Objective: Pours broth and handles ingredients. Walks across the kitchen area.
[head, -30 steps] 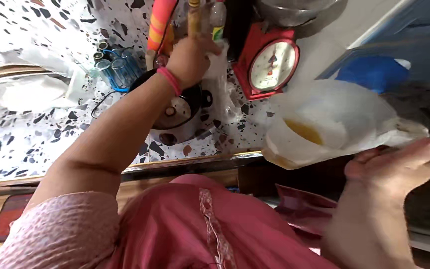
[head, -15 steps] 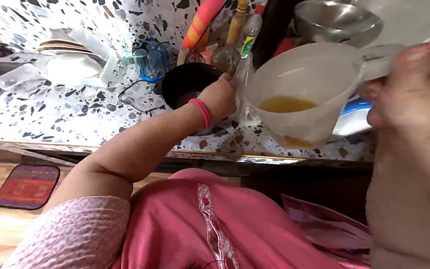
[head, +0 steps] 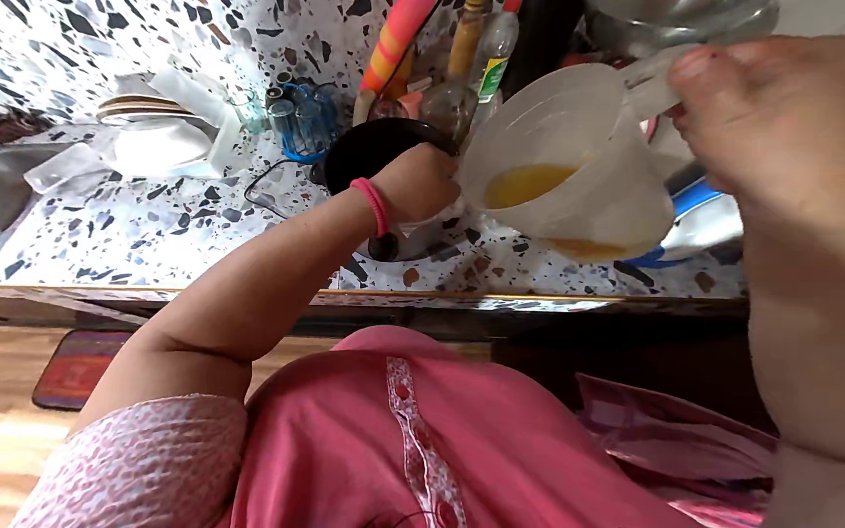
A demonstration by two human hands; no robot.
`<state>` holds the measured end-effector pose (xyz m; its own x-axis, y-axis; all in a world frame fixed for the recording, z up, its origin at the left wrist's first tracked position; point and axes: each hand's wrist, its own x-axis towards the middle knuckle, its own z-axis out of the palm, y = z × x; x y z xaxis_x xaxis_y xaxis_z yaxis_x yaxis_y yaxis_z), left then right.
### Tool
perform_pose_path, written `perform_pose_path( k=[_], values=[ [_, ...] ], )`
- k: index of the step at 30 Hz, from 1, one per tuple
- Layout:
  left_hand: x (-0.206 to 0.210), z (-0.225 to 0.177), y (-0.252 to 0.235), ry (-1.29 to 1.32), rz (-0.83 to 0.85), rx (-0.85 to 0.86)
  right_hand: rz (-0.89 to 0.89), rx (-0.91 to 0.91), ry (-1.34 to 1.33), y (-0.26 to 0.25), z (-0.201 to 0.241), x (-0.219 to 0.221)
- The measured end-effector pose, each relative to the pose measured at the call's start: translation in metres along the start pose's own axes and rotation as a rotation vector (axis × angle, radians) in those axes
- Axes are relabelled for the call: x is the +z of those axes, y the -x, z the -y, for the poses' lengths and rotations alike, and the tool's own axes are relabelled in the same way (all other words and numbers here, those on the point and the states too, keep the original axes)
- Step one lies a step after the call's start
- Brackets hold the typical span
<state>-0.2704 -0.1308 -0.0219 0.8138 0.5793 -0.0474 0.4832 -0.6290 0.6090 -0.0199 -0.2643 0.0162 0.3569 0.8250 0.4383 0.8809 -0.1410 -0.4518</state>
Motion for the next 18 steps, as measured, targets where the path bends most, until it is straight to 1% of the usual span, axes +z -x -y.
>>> perform_pose_path(
  k=[4, 7, 13, 18],
  values=[
    [-0.006, -0.005, 0.002, 0.127, 0.05, -0.145, 0.017, -0.027, 0.009, -0.007, 0.002, 0.0],
    [-0.006, -0.008, 0.001, 0.216, 0.045, -0.217, 0.048, -0.012, 0.039, -0.011, 0.007, -0.003],
    [-0.003, -0.006, -0.001, 0.253, 0.013, -0.193, 0.058, -0.054, 0.077, -0.025, -0.002, -0.007],
    [-0.004, -0.009, -0.001, 0.272, 0.018, -0.199, 0.084, -0.083, 0.06, -0.029, 0.002, -0.013]
  ],
)
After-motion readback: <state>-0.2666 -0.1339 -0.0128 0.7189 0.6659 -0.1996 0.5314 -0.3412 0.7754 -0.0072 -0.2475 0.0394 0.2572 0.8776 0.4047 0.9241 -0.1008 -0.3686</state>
